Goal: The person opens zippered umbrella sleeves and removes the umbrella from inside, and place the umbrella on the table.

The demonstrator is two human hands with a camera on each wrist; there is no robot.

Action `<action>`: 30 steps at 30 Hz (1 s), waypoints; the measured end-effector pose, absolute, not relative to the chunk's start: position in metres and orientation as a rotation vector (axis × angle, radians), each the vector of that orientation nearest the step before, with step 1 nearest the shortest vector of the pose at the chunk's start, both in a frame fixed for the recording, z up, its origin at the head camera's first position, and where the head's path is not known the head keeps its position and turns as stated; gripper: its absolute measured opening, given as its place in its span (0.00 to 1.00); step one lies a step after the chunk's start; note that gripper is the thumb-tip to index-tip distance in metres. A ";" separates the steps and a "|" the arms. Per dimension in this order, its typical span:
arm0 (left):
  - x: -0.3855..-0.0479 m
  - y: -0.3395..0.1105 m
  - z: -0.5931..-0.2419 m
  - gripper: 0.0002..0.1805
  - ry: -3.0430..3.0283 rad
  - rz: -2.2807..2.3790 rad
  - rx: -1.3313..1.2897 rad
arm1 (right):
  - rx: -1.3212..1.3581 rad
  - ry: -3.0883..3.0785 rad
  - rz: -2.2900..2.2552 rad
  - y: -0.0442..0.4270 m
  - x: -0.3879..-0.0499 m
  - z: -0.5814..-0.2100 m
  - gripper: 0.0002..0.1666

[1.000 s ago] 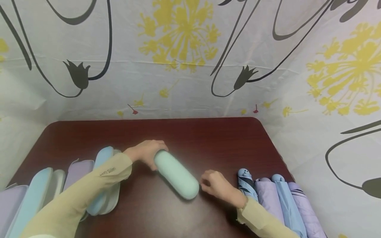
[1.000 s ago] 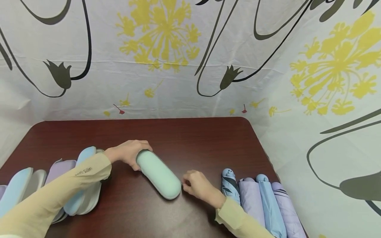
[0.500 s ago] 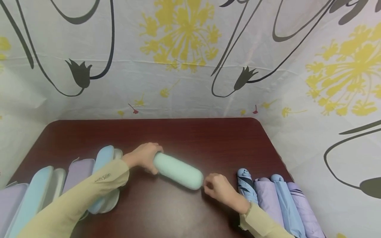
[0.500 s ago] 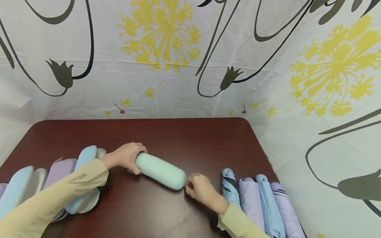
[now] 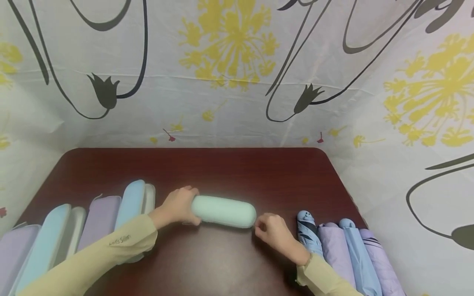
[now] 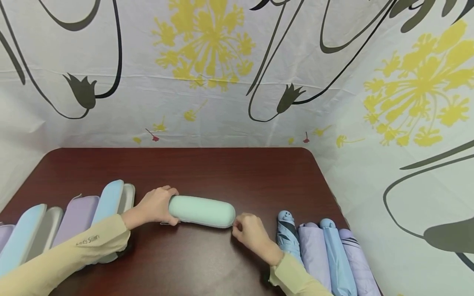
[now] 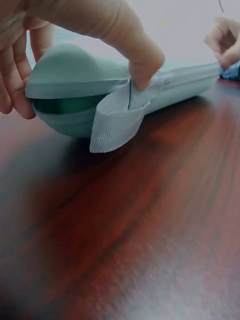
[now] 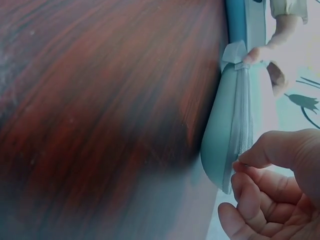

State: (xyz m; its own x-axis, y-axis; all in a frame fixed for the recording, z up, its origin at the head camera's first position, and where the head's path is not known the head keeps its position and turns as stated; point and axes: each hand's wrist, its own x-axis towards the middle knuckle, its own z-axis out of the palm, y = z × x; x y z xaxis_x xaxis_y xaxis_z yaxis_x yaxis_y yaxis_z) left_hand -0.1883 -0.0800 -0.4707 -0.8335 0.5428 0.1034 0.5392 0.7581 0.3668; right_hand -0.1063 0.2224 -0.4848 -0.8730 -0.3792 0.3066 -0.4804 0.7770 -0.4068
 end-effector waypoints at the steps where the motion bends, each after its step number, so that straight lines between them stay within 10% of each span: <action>1: -0.187 -0.081 -0.471 0.34 2.934 0.621 0.912 | 0.671 -2.761 0.716 0.222 -0.107 -0.485 0.10; 30: -0.179 -0.096 -0.480 0.32 2.805 0.895 0.904 | 0.557 -2.706 0.762 0.198 -0.112 -0.486 0.08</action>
State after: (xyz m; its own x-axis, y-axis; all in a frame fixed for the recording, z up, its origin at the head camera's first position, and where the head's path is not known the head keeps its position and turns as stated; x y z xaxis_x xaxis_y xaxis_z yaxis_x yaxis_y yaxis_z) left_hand -0.1786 -0.0960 -0.4800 -0.8261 0.5518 0.1146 0.5162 0.6592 0.5469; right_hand -0.1120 0.1979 -0.4863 -0.8882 -0.2876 0.3584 -0.4324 0.7872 -0.4398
